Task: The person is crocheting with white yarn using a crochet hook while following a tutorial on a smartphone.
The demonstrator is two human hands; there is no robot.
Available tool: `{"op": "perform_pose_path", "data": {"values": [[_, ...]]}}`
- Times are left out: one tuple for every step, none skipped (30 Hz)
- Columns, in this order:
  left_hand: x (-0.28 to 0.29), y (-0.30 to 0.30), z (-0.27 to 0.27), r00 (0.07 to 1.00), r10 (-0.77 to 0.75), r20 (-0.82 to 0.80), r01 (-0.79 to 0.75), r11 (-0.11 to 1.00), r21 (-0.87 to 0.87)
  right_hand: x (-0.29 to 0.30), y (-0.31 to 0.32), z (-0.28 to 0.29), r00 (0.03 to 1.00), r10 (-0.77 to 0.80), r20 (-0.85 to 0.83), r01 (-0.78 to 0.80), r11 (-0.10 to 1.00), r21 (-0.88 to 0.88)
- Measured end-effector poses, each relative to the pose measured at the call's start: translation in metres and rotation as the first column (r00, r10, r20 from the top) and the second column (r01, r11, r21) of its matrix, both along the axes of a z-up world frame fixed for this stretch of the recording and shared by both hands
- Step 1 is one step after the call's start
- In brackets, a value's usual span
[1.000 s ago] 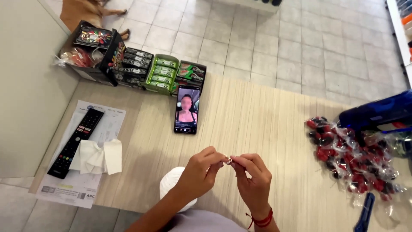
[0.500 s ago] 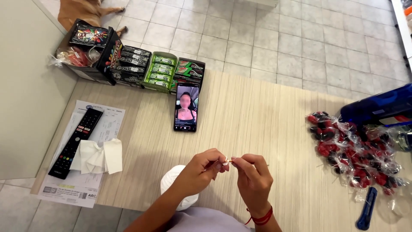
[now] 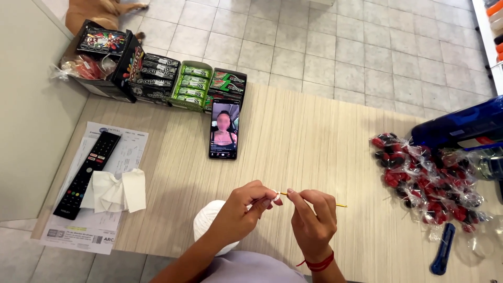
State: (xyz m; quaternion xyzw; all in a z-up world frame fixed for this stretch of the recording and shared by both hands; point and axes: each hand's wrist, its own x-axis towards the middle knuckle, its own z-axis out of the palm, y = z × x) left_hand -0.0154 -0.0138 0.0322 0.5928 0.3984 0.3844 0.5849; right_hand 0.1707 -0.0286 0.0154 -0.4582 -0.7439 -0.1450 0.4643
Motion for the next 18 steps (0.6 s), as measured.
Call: {"op": "perform_pose_path", "data": {"values": [[0.0,0.0,0.0,1.0,-0.001,0.001,0.001,1.0,-0.001,0.0,-0.001,0.001,1.0,-0.001,0.001,0.001,1.0,-0.001],[0.0,0.0,0.0,1.0,-0.001,0.005,0.001,1.0,-0.005,-0.001,-0.001,0.003,1.0,-0.002,0.007,0.002,1.0,0.006],[0.0,0.0,0.001,1.0,-0.001,0.009,0.001,1.0,-0.01,-0.002,-0.001,0.004,1.0,-0.002,0.014,0.002,1.0,0.013],[0.0,0.001,-0.004,1.0,-0.001,0.008,0.001,1.0,-0.01,-0.001,-0.001,0.005,1.0,-0.002,0.013,0.002,1.0,0.013],[-0.001,0.002,-0.008,0.998,-0.02,0.056,0.022,0.999,-0.042,-0.001,-0.001,0.006,1.0,0.011,0.019,-0.011,1.0,0.013],[-0.001,0.003,-0.013,0.994,-0.038,0.104,0.045,0.996,-0.072,-0.001,-0.001,0.007,0.999,0.022,0.024,-0.023,1.0,0.012],[-0.002,0.004,-0.017,0.994,-0.039,0.103,0.046,0.996,-0.072,0.001,-0.002,0.01,0.999,0.021,0.023,-0.022,1.0,0.013],[-0.003,0.005,-0.021,0.993,-0.06,0.097,0.069,0.993,-0.097,0.002,-0.001,0.012,0.998,0.045,0.036,-0.045,0.999,-0.008],[-0.003,0.006,-0.025,0.992,-0.081,0.092,0.092,0.988,-0.122,0.003,-0.001,0.014,0.996,0.07,0.047,-0.068,0.997,-0.03],[-0.004,0.007,-0.024,0.993,-0.082,0.09,0.093,0.989,-0.119,0.005,-0.001,0.015,0.997,0.069,0.047,-0.068,0.997,-0.027],[-0.004,0.008,-0.023,0.992,-0.094,0.085,0.103,0.989,-0.104,0.007,-0.001,0.016,0.994,0.097,0.055,-0.093,0.994,-0.06],[-0.004,0.009,-0.023,0.991,-0.108,0.08,0.115,0.989,-0.09,0.009,-0.001,0.017,0.99,0.123,0.065,-0.116,0.989,-0.093],[-0.004,0.009,-0.024,0.991,-0.11,0.08,0.117,0.989,-0.087,0.01,-0.002,0.017,0.991,0.121,0.065,-0.115,0.989,-0.091],[-0.004,0.01,-0.025,0.988,-0.124,0.092,0.13,0.989,-0.07,0.012,-0.001,0.018,0.986,0.151,0.068,-0.141,0.982,-0.128],[-0.004,0.011,-0.027,0.985,-0.138,0.104,0.144,0.988,-0.052,0.014,0.0,0.019,0.981,0.18,0.07,-0.167,0.972,-0.166],[-0.004,0.011,-0.029,0.985,-0.137,0.106,0.143,0.988,-0.052,0.015,0.001,0.021,0.981,0.181,0.072,-0.167,0.972,-0.167],[-0.003,0.011,-0.032,0.983,-0.149,0.109,0.158,0.985,-0.076,0.016,0.002,0.022,0.978,0.205,0.044,-0.192,0.959,-0.206],[-0.004,0.011,-0.035,0.981,-0.157,0.11,0.168,0.98,-0.101,0.016,0.003,0.023,0.973,0.231,0.012,-0.221,0.944,-0.245]]}}
